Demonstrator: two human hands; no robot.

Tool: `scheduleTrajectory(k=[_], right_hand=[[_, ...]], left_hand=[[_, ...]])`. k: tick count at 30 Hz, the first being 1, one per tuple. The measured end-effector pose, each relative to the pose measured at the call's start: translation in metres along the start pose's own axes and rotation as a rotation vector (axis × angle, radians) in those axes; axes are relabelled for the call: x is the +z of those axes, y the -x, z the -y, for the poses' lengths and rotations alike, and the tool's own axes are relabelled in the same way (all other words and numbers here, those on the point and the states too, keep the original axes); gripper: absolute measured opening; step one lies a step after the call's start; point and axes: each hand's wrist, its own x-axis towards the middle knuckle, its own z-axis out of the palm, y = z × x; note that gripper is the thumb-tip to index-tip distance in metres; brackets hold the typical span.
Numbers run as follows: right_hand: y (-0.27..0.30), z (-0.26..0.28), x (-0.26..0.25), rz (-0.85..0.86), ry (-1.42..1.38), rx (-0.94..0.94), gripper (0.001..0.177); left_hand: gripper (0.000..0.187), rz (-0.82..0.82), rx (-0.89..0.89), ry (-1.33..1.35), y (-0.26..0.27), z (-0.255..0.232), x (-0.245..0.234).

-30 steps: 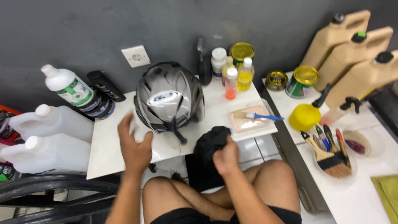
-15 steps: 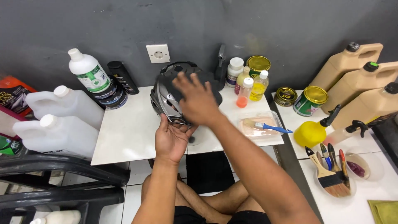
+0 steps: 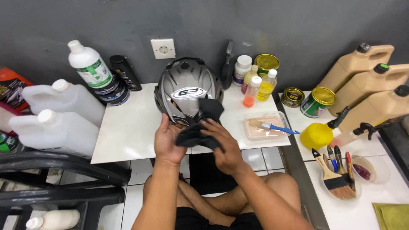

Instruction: The person wipes a motorcycle helmet with a black cloth, rotating it to clean the exterior and interior surfaces. The helmet is handled one at a time, and the person continues wiping different areas until the end of the clip.

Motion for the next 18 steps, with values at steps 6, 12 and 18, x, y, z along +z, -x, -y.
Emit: scheduleTrajectory(k=[6,12,18], right_hand=[[0.028,-0.014,-0.014,-1.017,-1.439,1.061,0.045],[0.082,-0.03,0.004,-0.839,-1.485,1.303,0.046],[0.033,0.05,-0.025,-0.828,-1.446,1.273,0.063]], left_hand=[[0.05,-0.199,0.183,-0.12,0.019,0.018,0.042],[0.026,-0.31,0.372,-0.34,0.007,0.069,0.06],[0.024,-0.195,0.25,-0.403,0.018,0.016,-0.004]])
